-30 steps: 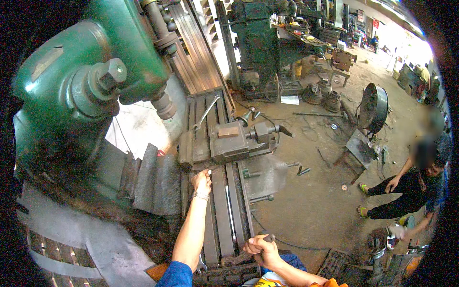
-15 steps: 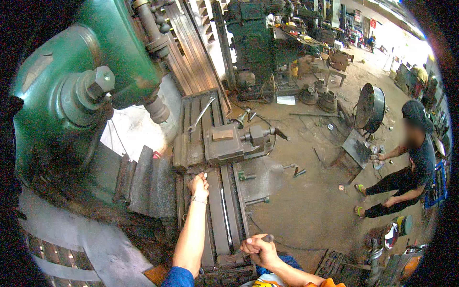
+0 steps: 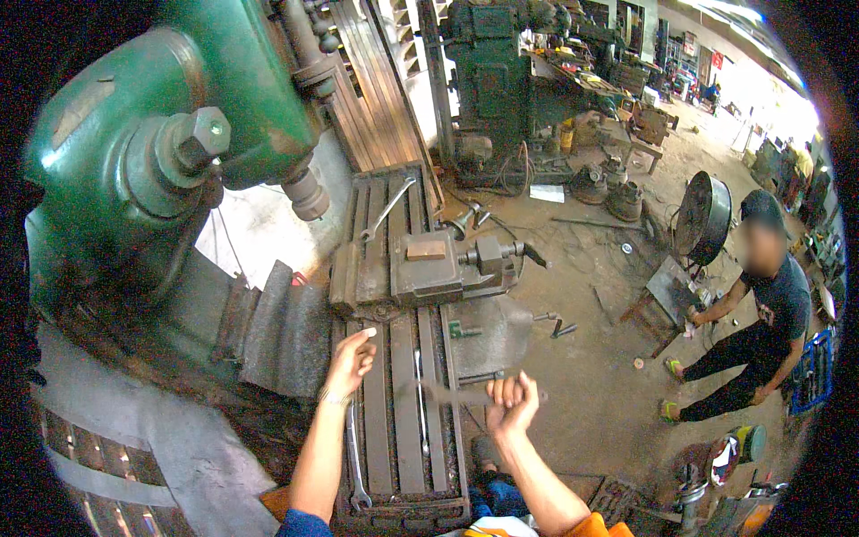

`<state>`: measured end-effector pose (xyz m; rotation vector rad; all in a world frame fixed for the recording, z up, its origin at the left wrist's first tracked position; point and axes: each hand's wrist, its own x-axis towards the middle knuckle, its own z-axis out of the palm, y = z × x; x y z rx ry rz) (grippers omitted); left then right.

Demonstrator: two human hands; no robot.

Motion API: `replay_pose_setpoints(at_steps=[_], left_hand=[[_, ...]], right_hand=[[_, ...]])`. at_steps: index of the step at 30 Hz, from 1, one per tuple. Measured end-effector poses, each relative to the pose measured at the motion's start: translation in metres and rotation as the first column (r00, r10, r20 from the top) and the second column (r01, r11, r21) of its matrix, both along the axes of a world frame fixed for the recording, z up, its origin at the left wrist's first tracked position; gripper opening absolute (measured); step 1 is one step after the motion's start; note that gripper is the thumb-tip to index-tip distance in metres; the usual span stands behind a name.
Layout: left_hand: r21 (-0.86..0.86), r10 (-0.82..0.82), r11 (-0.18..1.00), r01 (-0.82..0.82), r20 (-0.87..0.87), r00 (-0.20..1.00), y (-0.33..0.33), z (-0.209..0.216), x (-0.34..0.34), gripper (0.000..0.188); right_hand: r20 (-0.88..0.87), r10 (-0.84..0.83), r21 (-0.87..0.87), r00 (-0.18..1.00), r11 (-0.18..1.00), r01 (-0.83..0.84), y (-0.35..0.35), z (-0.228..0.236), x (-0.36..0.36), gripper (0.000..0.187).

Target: The person uses two wrenches to loosen and tighten bolts on the milling machine table, then removes a metal block and repositions it. The person also adjusts the machine's handle and lever to align the workpiece.

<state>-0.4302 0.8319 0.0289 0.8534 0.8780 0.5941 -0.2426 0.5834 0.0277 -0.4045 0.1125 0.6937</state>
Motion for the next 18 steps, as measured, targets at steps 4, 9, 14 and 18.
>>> replay_pose_setpoints(at_steps=[4,9,14,18], left_hand=[[0.458,0.137,0.885,-0.087,-0.077,0.987,-0.029,0.007,-0.078,0.047],[0.672,0.388,0.733,-0.102,-0.291,0.874,-0.057,-0.024,-0.162,0.046],[0.629,0.525,0.731,-0.265,-0.270,0.807,-0.094,-0.058,-0.191,0.041],[0.513,0.527,0.793,-0.328,-0.309,0.792,-0.110,-0.065,-0.184,0.038]], right_hand=[[-0.065,-0.108,0.082,0.992,0.990,0.113,0.059,-0.028,0.031,0.049],[-0.115,-0.162,0.136,0.980,0.975,0.178,0.103,-0.038,0.029,0.048],[-0.132,-0.164,0.181,0.978,0.966,0.186,0.139,-0.041,0.013,0.048],[-0.127,-0.138,0.167,0.982,0.973,0.159,0.156,-0.040,0.009,0.049]])
